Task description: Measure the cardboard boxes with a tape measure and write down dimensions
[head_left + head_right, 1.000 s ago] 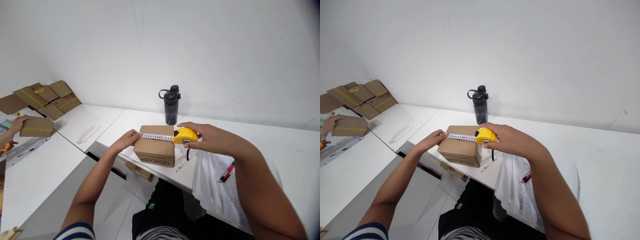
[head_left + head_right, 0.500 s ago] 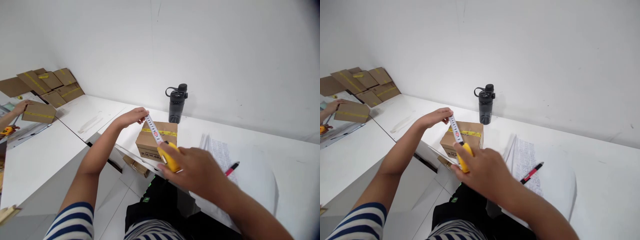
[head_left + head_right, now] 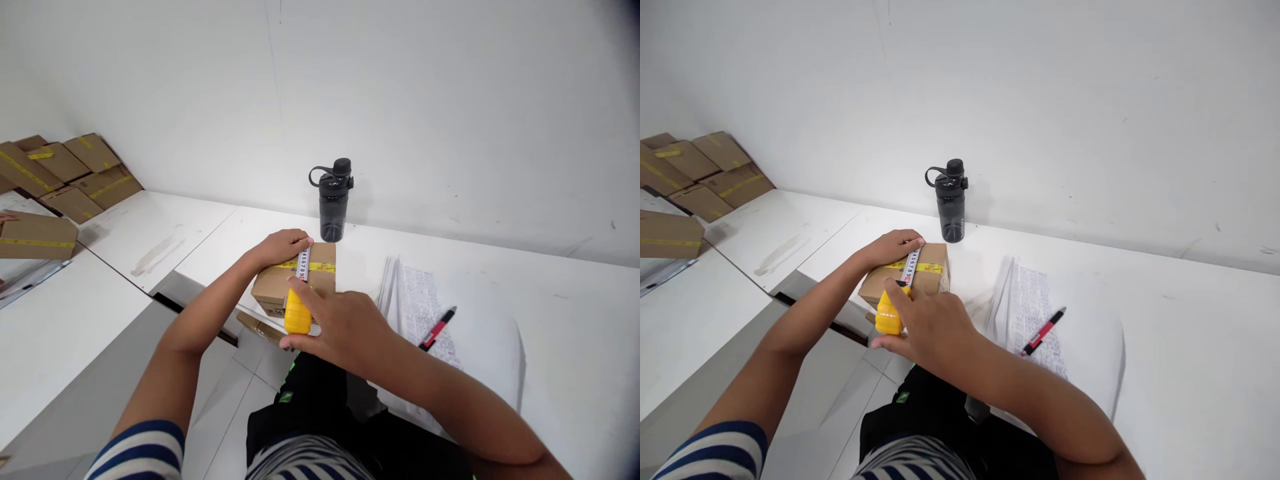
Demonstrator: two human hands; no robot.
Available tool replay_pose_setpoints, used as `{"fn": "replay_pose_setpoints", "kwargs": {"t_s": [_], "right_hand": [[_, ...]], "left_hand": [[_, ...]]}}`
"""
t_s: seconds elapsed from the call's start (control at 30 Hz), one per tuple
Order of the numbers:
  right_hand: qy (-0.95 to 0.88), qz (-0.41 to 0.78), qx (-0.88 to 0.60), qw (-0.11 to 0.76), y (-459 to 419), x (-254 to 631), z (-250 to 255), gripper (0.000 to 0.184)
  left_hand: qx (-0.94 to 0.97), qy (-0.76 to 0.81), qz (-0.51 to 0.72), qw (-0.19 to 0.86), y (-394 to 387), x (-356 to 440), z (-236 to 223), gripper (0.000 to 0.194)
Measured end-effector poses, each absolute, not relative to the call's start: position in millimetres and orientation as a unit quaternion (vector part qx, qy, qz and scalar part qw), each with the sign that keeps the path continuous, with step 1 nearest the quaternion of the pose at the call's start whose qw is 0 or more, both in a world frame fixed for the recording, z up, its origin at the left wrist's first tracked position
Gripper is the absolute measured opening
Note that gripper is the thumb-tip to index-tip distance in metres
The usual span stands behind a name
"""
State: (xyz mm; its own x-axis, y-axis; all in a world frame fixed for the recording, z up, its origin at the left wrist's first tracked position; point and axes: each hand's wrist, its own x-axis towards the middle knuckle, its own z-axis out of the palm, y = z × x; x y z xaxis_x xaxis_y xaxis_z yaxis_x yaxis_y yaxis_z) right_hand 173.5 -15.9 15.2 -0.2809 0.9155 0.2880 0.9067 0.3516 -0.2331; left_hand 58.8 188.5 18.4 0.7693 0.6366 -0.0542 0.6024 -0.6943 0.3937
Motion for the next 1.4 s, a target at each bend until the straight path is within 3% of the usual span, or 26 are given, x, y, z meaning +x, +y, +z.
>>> {"fn": "replay_pose_setpoints", "kwargs": {"t_s": [0.17, 0.63, 1.03, 1.27, 1.4], "right_hand": [[-0.782, -0.063, -0.566, 0.252, -6.8, 176.0, 7.4, 0.083], [-0.801, -0.055, -0.497, 0.329, -4.2, 172.3, -0.9, 0.077], [-0.776, 0.065, -0.464, 0.423, -1.8, 182.0, -1.5, 0.076], [-0.792, 0.039, -0.415, 0.446, 1.5, 180.1, -9.9, 0.074], [-0.795, 0.053, -0.439, 0.416, -1.2, 181.6, -6.3, 0.071]], "left_hand": [[0.918, 0.327, 0.069, 0.214, 188.3, 60.5, 16.9, 0.045], [0.913, 0.339, 0.078, 0.215, 184.0, 61.1, 17.6, 0.046], [0.914, 0.328, 0.067, 0.229, 181.7, 64.3, 14.4, 0.044], [0.919, 0.307, 0.070, 0.237, 185.3, 66.0, 12.0, 0.044], [0.917, 0.306, 0.070, 0.244, 186.0, 66.0, 11.8, 0.043]]}}
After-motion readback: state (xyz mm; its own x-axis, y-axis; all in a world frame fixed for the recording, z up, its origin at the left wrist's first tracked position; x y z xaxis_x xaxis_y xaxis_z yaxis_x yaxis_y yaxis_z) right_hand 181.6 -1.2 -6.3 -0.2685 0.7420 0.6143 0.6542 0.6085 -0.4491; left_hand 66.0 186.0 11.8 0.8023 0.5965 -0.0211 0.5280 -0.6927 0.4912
